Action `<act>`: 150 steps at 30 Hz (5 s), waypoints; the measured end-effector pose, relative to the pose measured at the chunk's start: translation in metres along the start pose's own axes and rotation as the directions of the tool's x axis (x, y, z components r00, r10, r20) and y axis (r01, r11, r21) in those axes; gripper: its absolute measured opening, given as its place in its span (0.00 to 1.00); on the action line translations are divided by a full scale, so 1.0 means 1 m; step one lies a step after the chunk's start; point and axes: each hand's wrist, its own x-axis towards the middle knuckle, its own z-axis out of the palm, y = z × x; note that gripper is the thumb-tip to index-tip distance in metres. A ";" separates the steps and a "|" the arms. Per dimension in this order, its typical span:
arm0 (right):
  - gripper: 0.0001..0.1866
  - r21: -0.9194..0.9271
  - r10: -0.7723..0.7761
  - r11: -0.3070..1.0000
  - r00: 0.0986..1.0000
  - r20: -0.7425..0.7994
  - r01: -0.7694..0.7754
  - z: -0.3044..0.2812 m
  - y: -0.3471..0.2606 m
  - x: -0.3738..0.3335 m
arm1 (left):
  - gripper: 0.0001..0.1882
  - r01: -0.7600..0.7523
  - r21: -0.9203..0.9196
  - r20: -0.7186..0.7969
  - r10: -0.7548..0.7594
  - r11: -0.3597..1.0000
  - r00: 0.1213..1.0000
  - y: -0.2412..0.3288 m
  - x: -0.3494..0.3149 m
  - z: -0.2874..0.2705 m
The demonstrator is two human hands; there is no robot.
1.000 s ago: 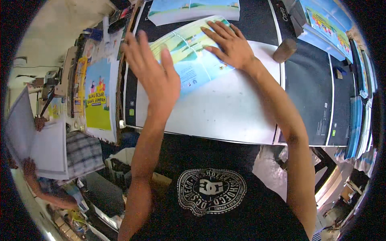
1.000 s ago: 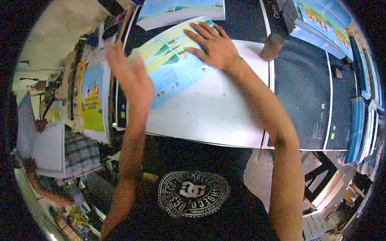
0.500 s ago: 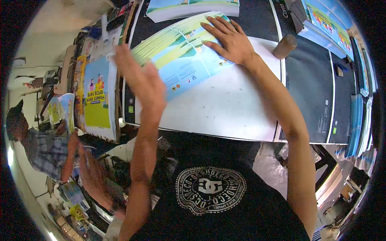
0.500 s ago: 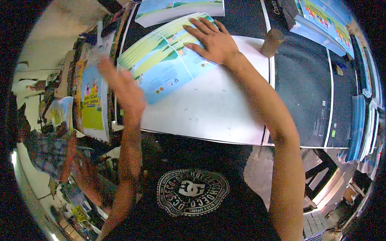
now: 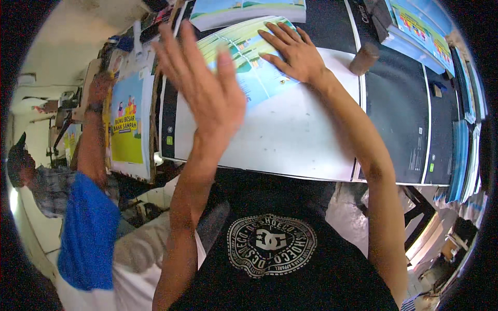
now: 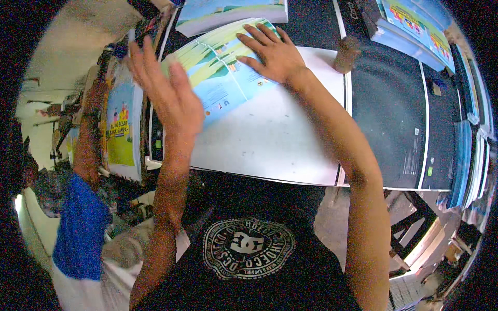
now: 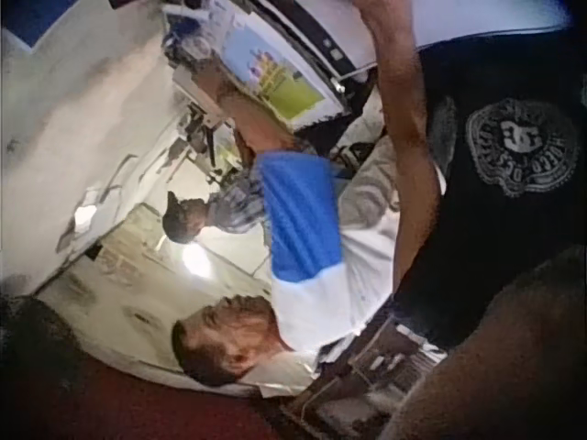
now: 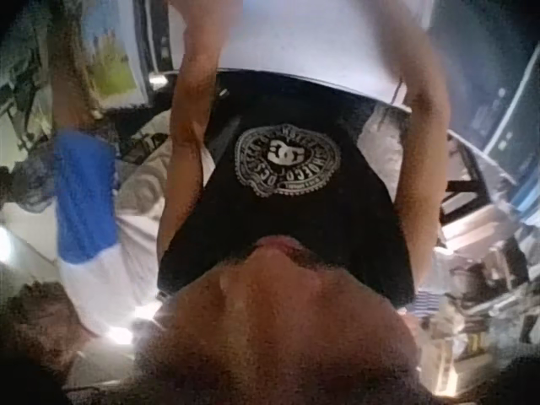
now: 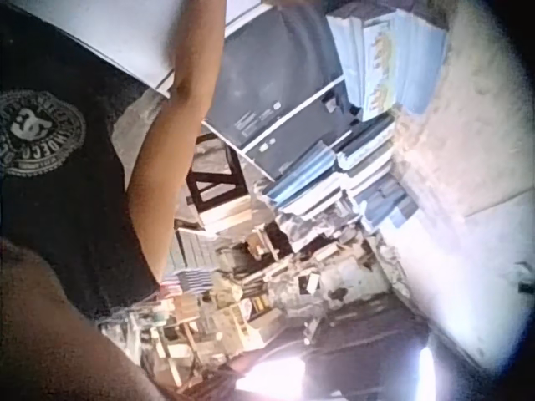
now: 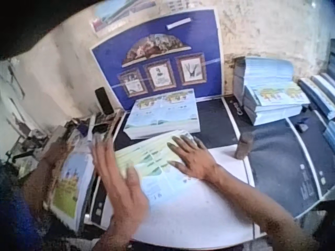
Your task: The person folds printed paper sheets along the crease by hand, aligns the folded edges, and fans them out across the table.
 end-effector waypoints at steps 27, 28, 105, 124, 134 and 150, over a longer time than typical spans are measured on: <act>0.34 0.063 0.002 0.998 1.000 0.026 -0.003 -0.008 0.002 0.002 | 0.39 0.016 0.036 0.301 -0.026 0.999 0.953 -0.003 -0.053 0.128; 0.34 0.090 -0.009 0.996 1.000 0.014 0.008 -0.009 0.001 0.001 | 0.39 0.037 0.100 0.305 -0.066 0.994 0.950 -0.009 -0.057 0.122; 0.63 0.621 0.161 0.783 0.977 -0.139 -0.041 -0.248 -0.099 -0.083 | 0.22 0.345 -0.814 0.484 0.218 0.467 0.848 0.023 -0.089 -0.028; 0.66 0.759 0.561 0.561 0.826 -0.056 -0.330 -0.169 -0.078 -0.163 | 0.17 0.507 -0.852 0.499 -0.090 0.132 0.862 0.038 -0.129 -0.007; 0.43 0.915 0.428 0.171 0.864 0.266 -0.366 -0.160 -0.148 -0.101 | 0.21 0.666 -0.669 0.643 -0.193 0.329 0.741 0.062 -0.093 -0.094; 0.38 0.446 0.394 0.843 0.909 -0.135 -0.299 -0.151 -0.126 -0.120 | 0.27 0.927 -0.211 0.975 -0.136 -0.309 0.176 0.023 -0.136 0.015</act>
